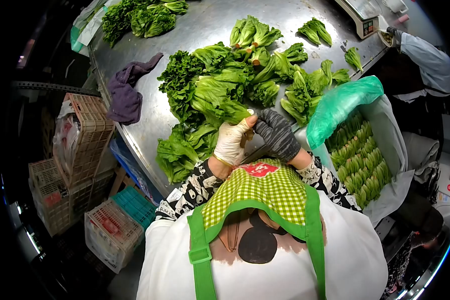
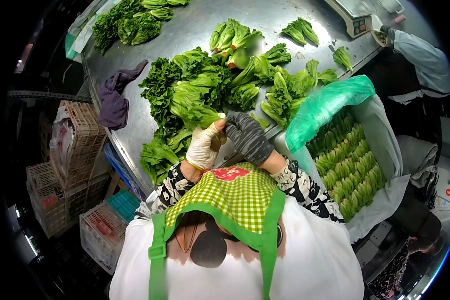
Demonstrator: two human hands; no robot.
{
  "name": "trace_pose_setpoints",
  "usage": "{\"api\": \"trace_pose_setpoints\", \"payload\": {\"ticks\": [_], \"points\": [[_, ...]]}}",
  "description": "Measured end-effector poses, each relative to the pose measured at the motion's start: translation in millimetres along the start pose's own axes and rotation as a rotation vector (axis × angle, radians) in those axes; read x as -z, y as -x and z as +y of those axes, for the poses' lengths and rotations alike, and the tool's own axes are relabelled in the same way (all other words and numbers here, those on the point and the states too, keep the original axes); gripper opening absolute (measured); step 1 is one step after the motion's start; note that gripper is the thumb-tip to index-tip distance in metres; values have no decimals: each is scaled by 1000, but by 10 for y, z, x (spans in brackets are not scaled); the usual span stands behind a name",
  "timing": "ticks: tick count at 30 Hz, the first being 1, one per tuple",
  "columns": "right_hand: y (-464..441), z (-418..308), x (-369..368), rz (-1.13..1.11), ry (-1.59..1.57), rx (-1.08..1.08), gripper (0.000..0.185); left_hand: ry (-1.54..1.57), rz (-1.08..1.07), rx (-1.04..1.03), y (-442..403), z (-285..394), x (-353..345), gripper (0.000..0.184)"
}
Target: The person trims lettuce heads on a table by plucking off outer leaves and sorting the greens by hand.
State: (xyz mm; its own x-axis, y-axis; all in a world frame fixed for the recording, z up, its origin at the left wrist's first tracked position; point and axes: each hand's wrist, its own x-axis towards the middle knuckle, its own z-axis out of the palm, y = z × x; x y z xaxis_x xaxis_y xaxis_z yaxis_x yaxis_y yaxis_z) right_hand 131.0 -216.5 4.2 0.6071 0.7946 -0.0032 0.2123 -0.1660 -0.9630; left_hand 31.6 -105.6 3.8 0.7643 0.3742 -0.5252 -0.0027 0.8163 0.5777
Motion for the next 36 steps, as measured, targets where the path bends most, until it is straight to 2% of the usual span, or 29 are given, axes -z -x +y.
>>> {"api": "trace_pose_setpoints", "payload": {"ticks": [3,4,9,11,12,13,14,16,19,22,25,26,29,30,31,32,33,35,36], "points": [[-38,67,24,-24,-308,-236,20,15,-67,-119,-42,-86,21,16],[-53,84,56,-31,-407,-308,20,53,24,-131,-37,-103,-9,18],[-157,72,325,-82,128,-211,29,8,41,-271,55,-17,-54,25],[-200,55,425,-105,338,-173,33,-87,-34,-293,36,-7,2,27],[-294,-16,543,-8,387,-268,39,-102,-34,-270,53,18,-16,30],[-389,75,637,166,470,-77,42,-96,-52,-240,51,26,-37,29],[-494,104,803,173,589,-144,46,-89,-68,-210,49,25,-57,29],[-700,371,1065,368,872,9,54,-80,-119,-195,16,-24,-38,27],[-944,389,1239,188,1046,-315,57,36,-179,-131,23,8,-111,27],[-997,576,1225,145,921,-321,55,61,-202,-54,19,10,-74,24],[-933,440,1172,251,885,-228,55,79,-187,-24,20,5,-40,23],[-877,364,1120,313,859,-40,51,85,-178,-23,25,-5,-28,23],[-665,-68,847,356,519,321,53,213,-193,63,6,31,-41,20],[-596,-223,776,308,507,417,54,299,-155,99,-13,20,-54,18],[-532,-348,711,259,491,513,55,333,-226,143,-49,28,-26,17],[-476,-410,653,173,388,533,55,425,-226,206,-52,39,-45,17],[-434,-453,615,111,414,573,54,517,-226,267,-43,50,-79,17],[-365,-520,535,-15,466,657,52,579,-264,271,-21,53,-93,19],[-317,-547,480,-8,513,678,48,610,-284,275,-12,59,-85,20]]}}
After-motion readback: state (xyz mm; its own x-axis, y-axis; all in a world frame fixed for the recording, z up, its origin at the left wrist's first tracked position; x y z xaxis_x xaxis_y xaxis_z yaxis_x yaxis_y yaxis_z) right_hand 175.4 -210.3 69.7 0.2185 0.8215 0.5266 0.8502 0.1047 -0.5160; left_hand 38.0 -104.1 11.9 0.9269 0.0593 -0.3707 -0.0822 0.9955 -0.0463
